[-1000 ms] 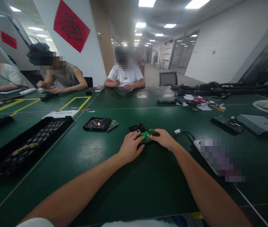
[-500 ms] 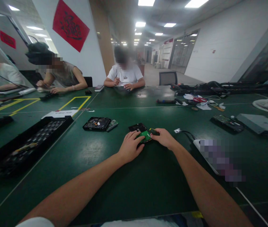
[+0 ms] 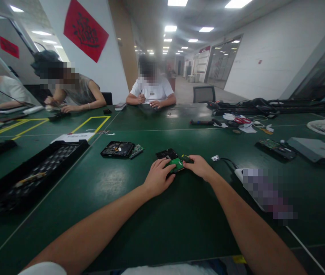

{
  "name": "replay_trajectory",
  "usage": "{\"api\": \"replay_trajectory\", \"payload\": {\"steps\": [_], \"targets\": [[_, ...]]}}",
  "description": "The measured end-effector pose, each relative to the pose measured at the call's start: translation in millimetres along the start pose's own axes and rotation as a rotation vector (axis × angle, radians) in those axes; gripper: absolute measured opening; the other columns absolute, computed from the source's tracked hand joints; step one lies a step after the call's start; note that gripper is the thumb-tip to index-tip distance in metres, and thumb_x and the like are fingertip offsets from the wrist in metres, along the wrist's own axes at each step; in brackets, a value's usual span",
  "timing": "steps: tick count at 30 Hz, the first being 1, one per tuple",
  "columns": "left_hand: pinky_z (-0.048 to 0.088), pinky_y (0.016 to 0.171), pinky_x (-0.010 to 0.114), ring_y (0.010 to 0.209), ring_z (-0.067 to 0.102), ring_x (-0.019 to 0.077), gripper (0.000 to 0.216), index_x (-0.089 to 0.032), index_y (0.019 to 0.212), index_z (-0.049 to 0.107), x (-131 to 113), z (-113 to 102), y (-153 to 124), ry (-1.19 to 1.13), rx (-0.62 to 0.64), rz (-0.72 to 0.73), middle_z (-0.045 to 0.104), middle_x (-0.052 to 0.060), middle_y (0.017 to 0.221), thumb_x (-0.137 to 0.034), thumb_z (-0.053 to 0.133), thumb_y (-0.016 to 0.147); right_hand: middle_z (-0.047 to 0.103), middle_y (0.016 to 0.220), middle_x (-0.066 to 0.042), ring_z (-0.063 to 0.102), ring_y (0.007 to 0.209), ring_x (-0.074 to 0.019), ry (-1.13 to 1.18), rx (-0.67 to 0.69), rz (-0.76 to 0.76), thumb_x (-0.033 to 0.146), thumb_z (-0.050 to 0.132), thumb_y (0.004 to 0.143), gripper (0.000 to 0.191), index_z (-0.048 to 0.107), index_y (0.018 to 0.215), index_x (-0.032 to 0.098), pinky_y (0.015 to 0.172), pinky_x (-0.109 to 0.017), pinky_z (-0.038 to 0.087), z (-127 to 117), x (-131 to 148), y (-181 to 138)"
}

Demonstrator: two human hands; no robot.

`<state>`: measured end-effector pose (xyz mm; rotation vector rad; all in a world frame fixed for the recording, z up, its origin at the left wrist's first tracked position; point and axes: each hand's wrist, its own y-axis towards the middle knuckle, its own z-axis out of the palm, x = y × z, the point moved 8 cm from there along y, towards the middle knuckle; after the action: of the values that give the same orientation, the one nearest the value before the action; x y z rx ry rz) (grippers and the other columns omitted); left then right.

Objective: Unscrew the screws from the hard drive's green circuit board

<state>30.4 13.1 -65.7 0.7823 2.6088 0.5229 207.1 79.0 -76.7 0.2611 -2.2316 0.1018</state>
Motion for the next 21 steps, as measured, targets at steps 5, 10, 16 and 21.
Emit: {"api": "replay_trajectory", "payload": {"steps": [5, 10, 16, 21], "targets": [[0.037, 0.112, 0.056, 0.134, 0.044, 0.0314, 0.042, -0.026, 0.131, 0.060, -0.1, -0.2, -0.1, -0.010, 0.000, 0.002, 0.055, 0.010, 0.138, -0.035, 0.060, 0.090, 0.071, 0.082, -0.004, 0.061, 0.078, -0.0208, 0.006, -0.003, 0.009, 0.037, 0.067, 0.081, 0.025, 0.074, 0.094, 0.017, 0.068, -0.028, 0.044, -0.4, 0.8, -0.6], [0.037, 0.112, 0.055, 0.133, 0.045, 0.0314, 0.042, -0.025, 0.131, 0.061, 0.2, -0.3, 0.0, -0.008, 0.005, 0.001, 0.055, 0.011, 0.138, -0.035, 0.060, 0.090, 0.071, 0.083, -0.005, 0.061, 0.079, -0.0208, 0.010, -0.007, 0.009, 0.035, 0.067, 0.081, 0.024, 0.074, 0.095, 0.016, 0.067, -0.027, 0.044, 0.6, -1.5, 0.7], [0.037, 0.112, 0.054, 0.134, 0.046, 0.0313, 0.042, -0.025, 0.132, 0.060, 0.3, -0.3, -0.4, 0.014, 0.014, 0.001, 0.055, 0.010, 0.140, -0.036, 0.059, 0.091, 0.070, 0.085, -0.004, 0.062, 0.078, -0.0196, 0.021, -0.054, -0.002, 0.040, 0.067, 0.080, 0.026, 0.071, 0.092, 0.017, 0.066, -0.027, 0.043, -2.2, -4.4, 3.3], [0.037, 0.113, 0.055, 0.136, 0.046, 0.0311, 0.043, -0.026, 0.134, 0.058, 2.5, 1.8, -0.4, 0.008, 0.050, 0.034, 0.053, 0.011, 0.143, -0.037, 0.057, 0.093, 0.068, 0.089, -0.003, 0.060, 0.080, -0.0195, -0.014, -0.266, -0.077, 0.047, 0.059, 0.086, 0.031, 0.068, 0.099, 0.021, 0.069, -0.029, 0.044, -23.2, 2.2, 3.9]]}}
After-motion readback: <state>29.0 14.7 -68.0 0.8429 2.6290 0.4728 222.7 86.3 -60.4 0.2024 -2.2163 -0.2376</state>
